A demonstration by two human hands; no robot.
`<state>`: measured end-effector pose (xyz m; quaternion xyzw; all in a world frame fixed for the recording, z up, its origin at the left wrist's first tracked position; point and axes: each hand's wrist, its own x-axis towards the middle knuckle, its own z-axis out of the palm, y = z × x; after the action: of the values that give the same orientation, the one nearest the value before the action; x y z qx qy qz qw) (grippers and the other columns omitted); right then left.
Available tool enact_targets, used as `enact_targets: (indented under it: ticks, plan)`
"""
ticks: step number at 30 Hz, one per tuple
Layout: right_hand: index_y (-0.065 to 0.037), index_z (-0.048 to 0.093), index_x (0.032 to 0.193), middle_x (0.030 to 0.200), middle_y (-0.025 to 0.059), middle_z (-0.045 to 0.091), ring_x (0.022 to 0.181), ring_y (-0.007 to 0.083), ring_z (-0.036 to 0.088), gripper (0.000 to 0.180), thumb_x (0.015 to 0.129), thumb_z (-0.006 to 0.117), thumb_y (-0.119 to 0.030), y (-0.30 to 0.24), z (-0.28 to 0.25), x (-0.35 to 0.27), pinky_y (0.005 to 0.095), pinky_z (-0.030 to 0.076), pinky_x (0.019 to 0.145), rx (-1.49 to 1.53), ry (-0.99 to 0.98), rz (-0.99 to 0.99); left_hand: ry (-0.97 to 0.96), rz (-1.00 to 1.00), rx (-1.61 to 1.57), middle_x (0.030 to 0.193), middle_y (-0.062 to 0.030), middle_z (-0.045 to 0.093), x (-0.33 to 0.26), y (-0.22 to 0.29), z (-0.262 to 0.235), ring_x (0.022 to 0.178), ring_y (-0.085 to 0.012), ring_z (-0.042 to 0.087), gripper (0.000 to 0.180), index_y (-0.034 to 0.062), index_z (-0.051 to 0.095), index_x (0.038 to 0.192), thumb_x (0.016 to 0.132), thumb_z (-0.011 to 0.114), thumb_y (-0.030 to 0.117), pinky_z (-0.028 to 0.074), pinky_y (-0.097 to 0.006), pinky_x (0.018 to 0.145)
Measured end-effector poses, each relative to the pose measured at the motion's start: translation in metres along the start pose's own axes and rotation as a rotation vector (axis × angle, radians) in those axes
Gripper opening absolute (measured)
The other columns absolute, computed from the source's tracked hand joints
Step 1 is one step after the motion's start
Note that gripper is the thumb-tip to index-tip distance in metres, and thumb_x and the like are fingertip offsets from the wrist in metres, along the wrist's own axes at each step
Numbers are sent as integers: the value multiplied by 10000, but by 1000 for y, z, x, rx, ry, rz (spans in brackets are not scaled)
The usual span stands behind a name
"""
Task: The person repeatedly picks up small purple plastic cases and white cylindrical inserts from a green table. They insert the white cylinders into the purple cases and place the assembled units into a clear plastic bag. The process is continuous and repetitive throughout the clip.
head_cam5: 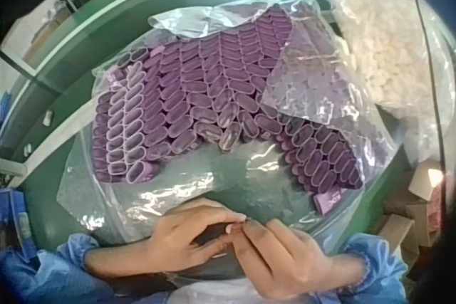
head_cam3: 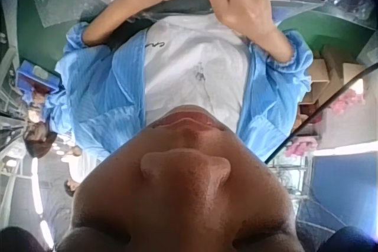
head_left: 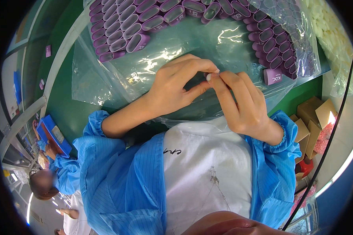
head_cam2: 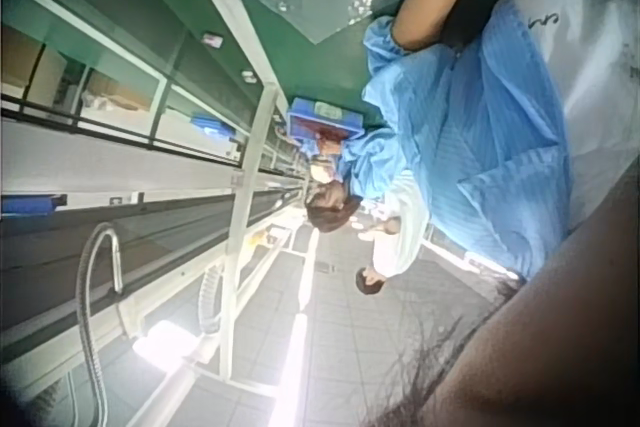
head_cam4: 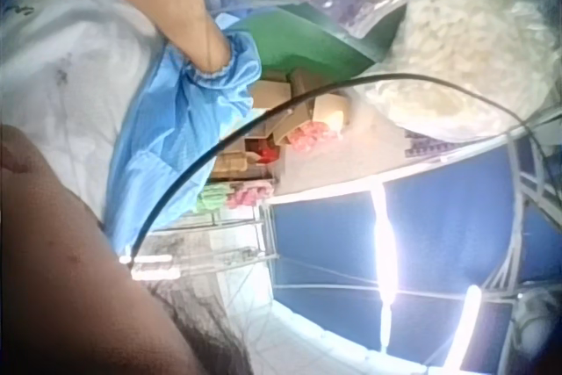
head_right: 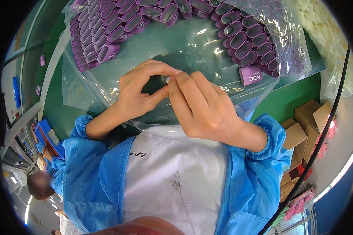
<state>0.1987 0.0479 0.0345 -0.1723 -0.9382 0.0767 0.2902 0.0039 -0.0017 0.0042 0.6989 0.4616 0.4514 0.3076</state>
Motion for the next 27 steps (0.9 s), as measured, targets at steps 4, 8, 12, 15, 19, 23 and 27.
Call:
enact_targets:
  ticks: [4,8,12,15,19,23,27]
  plan:
    - [152,677,964,955,204,640,684,228,607,380,612,712,13,6,5,-12,280,507,509,75,107,-59,5,25,-12,1016,-120,758,-3,-3,2,897,-261,730,361,0,649,1090,775,825,-13,588,-328,770]
    - [153,686,974,969,206,646,678,230,612,382,615,718,27,10,3,-20,286,510,513,163,134,8,10,23,-20,1022,-132,759,-4,-4,3,897,-270,730,353,8,641,1075,780,834,9,588,-330,767]
    - [148,689,963,975,206,647,671,232,615,366,618,723,30,6,1,-18,292,523,522,136,88,49,5,120,9,1023,-150,756,-1,-8,2,872,-290,728,328,16,634,1043,783,833,11,591,-341,754]
    - [142,688,943,978,205,648,678,233,622,339,631,729,17,12,3,-19,292,533,531,189,74,35,17,174,21,1018,-158,754,-1,-12,3,848,-299,725,307,15,634,1006,774,835,13,594,-346,728]
    - [127,687,921,978,195,648,705,232,635,308,641,729,4,15,8,-24,295,544,552,134,96,-72,14,197,55,1027,-163,746,-1,-14,3,833,-303,722,284,5,635,944,747,840,11,597,-345,697]
    - [110,692,917,975,178,647,730,231,642,300,639,726,3,12,15,-26,295,558,578,136,181,-66,3,230,87,1041,-173,738,-2,-12,3,835,-310,720,284,0,641,904,705,843,-3,600,-346,690]
    - [101,695,926,958,166,648,733,233,643,306,638,727,2,8,18,-24,297,569,594,120,199,-55,3,216,90,1037,-175,737,1,-6,2,844,-313,718,283,-3,647,892,682,835,-23,602,-350,700]
